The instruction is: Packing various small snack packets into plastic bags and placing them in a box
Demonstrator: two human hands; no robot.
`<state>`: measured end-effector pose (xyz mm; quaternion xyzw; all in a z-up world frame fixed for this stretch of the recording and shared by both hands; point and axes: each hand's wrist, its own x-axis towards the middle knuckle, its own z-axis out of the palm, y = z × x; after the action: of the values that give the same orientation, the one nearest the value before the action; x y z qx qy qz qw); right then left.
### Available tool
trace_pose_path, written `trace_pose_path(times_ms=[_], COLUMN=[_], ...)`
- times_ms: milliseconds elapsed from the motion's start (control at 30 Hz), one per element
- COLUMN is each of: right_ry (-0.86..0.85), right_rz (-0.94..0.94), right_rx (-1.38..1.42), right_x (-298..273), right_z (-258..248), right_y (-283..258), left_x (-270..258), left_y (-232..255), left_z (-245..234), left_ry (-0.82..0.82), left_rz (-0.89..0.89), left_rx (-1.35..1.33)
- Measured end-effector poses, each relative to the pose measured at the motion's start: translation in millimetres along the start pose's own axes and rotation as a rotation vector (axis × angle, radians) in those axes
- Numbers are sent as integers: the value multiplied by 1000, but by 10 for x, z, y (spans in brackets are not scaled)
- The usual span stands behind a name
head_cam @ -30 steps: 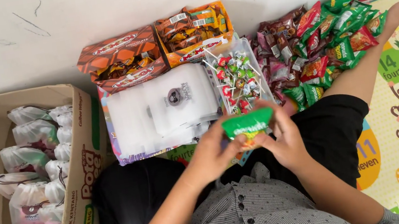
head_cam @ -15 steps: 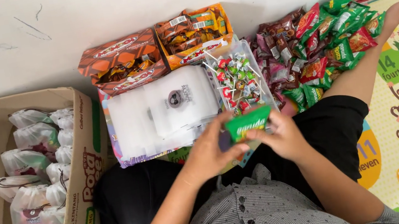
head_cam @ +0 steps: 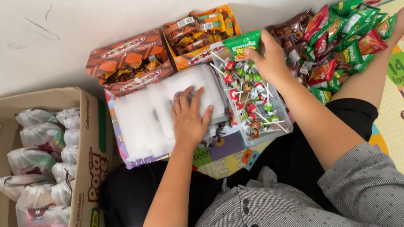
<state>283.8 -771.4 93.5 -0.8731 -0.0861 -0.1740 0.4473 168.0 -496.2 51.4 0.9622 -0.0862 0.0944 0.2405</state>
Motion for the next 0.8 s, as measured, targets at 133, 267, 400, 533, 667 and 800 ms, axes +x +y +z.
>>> trace_pose_path(times_ms=[133, 267, 400, 533, 667, 800], right_ry=[-64, -132, -154, -49, 146, 200], right_rz=[22, 68, 163, 143, 1, 192], right_rx=[8, 115, 269, 120, -107, 74], right_x=[129, 162, 217, 136, 23, 69], right_z=[74, 65, 159, 166, 24, -163], right_y=[-85, -53, 173, -61, -355, -167], left_x=[10, -11, -2, -4, -15, -1], left_y=[3, 0, -40, -26, 5, -13], left_z=[0, 22, 89, 59, 20, 27], left_ry=[32, 57, 75, 85, 81, 80], left_rz=[16, 28, 34, 50, 46, 48], left_rx=[5, 24, 55, 62, 49, 54])
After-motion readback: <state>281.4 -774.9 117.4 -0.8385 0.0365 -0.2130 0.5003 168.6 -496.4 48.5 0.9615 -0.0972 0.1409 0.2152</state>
